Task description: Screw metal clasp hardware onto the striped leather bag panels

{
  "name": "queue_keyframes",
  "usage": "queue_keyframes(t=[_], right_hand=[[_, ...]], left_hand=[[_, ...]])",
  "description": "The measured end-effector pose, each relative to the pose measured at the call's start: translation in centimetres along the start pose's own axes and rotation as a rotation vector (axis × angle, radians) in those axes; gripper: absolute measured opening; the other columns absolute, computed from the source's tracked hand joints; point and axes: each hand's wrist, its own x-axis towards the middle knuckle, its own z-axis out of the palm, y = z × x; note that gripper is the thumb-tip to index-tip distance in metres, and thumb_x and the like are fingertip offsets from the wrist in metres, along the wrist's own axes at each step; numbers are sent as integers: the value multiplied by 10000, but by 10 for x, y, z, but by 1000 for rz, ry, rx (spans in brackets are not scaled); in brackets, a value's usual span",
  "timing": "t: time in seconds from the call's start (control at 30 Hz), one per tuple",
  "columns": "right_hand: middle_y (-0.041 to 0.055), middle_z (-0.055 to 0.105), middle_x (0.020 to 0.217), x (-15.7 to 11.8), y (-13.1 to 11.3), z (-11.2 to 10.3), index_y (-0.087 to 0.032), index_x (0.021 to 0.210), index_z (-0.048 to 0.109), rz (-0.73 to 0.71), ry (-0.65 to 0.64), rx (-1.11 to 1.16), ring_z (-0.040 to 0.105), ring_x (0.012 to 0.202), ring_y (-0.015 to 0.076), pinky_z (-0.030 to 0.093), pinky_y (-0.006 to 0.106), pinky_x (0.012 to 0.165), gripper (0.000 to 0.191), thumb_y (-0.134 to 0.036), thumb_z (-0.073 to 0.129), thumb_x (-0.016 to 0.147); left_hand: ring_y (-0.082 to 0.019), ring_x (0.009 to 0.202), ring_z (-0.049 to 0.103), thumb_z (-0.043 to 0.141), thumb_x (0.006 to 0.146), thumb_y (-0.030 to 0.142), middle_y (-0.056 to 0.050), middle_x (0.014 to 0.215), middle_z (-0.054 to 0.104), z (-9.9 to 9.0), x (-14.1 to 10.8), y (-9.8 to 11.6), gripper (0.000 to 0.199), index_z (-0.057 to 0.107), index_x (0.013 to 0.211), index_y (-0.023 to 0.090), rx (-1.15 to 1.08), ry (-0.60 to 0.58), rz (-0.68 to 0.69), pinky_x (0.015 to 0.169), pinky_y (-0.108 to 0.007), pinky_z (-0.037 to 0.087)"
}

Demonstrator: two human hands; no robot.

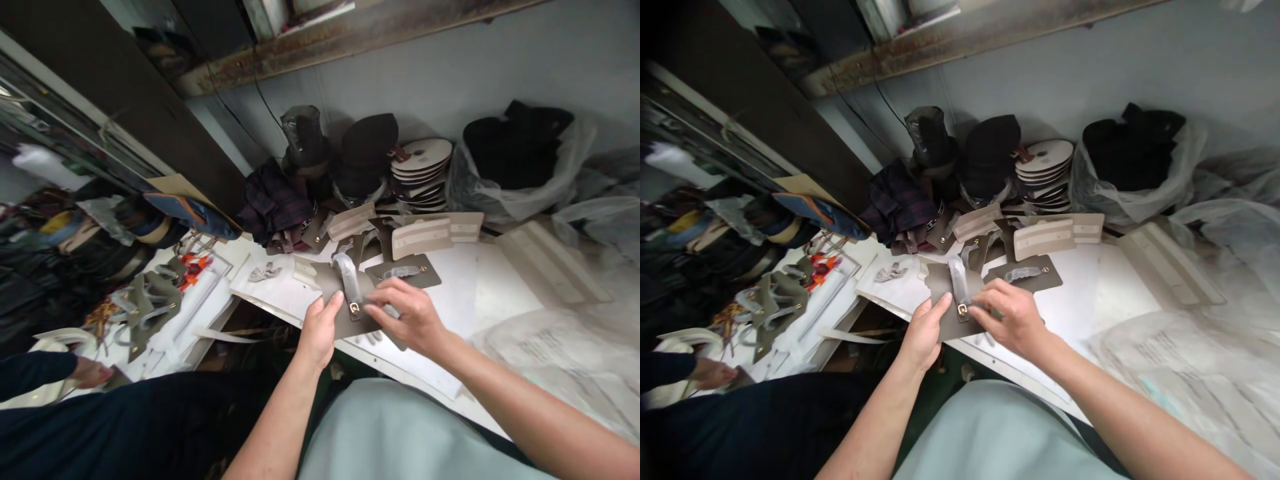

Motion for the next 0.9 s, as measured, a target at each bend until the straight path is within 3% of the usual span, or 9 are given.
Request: queue_keyframes(t=[0.2, 0.4, 0.53, 0.73, 0.9], right_hand=[[39, 738, 931, -15, -5, 29, -246, 1026, 756, 19, -83, -114, 690, 845, 168, 510, 270, 766, 172, -383, 702, 938], [-22, 695, 823, -3, 2, 25, -228, 866, 738, 378, -77, 13, 656, 699, 121, 484, 206, 637, 211, -344, 863, 744], [-31, 689, 811, -5, 0, 20, -211, 806, 707, 350, -113, 119, 654, 703, 111, 485, 190, 648, 142, -264, 824, 747], [-24, 691, 788, -1, -4, 19, -207, 855, 733, 399, -15, 185, 658, 718, 119, 506, 191, 697, 133, -181, 765, 728], [-41, 661, 733, 0, -9, 29, -204, 894, 732, 513, 50, 403, 632, 656, 105, 498, 173, 635, 187, -177, 755, 710]], left_hand=[[-313, 1080, 696, 815, 726, 589, -95, 1024, 778, -1, 0, -6, 650, 708, 1160, 117, 266, 125, 78, 1016, -441, 535], [-342, 1294, 591, 714, 813, 619, -74, 1214, 744, 2, 9, -10, 609, 684, 1246, 192, 577, 156, 120, 1176, -482, 395], [-341, 1318, 580, 628, 855, 664, -74, 1260, 733, 8, 1, -6, 612, 681, 1257, 206, 708, 150, 119, 1186, -473, 383], [-343, 1352, 557, 550, 867, 677, -90, 1302, 717, 16, 1, 1, 620, 689, 1232, 196, 838, 222, 173, 1211, -478, 350], [-404, 1267, 608, 563, 852, 669, -139, 1131, 774, 10, 5, 0, 578, 739, 1059, 158, 947, 371, 128, 1167, -539, 395]])
